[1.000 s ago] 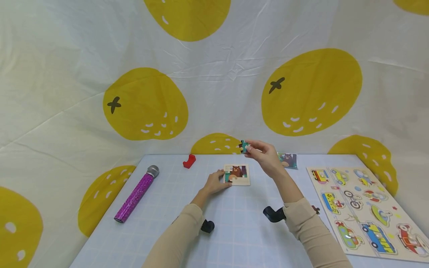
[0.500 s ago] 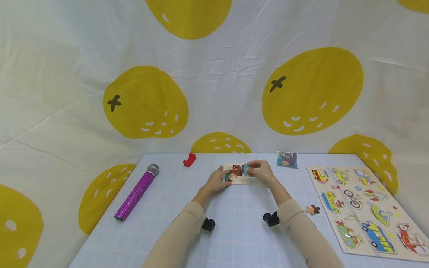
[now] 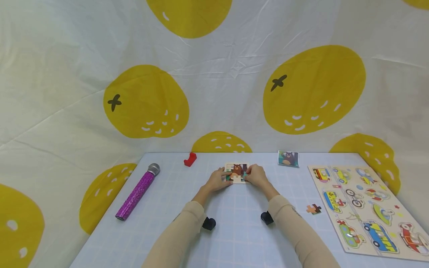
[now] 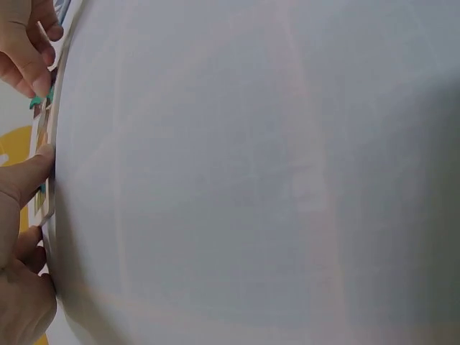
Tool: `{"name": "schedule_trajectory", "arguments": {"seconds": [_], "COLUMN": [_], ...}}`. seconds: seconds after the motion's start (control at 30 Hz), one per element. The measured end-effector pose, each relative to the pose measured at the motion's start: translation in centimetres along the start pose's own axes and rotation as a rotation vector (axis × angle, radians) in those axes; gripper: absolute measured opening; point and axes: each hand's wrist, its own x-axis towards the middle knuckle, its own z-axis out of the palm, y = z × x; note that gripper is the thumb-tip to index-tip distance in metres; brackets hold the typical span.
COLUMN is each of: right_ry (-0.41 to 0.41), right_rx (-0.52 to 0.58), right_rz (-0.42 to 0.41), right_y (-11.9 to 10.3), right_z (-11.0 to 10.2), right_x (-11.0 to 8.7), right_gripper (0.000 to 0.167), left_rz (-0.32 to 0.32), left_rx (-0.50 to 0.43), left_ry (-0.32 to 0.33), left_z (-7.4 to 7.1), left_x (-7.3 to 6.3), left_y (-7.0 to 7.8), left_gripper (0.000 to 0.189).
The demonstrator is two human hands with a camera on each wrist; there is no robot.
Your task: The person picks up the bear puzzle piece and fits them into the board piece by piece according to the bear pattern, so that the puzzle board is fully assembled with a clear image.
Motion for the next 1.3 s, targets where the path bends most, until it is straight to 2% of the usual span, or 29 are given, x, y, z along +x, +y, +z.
{"name": "schedule_trajectory", "arguments": {"seconds": [0.1,0.37,0.53,0.6,0.87,1.1,1.3], "right_ry": [-0.019,-0.147,-0.17,-0.18,-0.221,-0.219,-0.224], "right_rx": [-0.077,-0.229,-0.303,-0.31,-0.303,-0.183,-0.026], "right_rz": [-0.043,-0.18,-0.297,-0.317,-0.268,-0.238,-0.145], "right_y": [-0.1,-0.4,-0.3,-0.3,-0.6,-0.1,0.9], "right_z": [0.0,-0.3,-0.3,-0.2,-0.4,-0.5,-0.6], "right_x": [0.0,-0.2,-0.4,-0.3,0.1,-0.1,-0.2], "right_gripper": [0.022,0.028,0.029,0.028,0.029,0.033,0.036], "left_rz": [0.009,-0.006,0.0,0.0,-0.012,-0.03,-0.03], "left_rx": [-0.004,-0.003,0.012,0.01,-0.017,-0.008,-0.021], "left_ry": [0.004,-0.006,0.001,0.002,0.007,-0.008,-0.005], "left_z": [0.0,0.1,0.1,0.1,0.0,0.1,0.2], "left_x": [0.0,0.1,0.0,-0.1,-0.2,-0.1,-0.3], "left_y": [-0.1,-0.1,0.0,0.1,0.2,0.1,0.3], "left_gripper": [0.045,0.046,0.046,0.046,0.045,0.046,0.046]}}
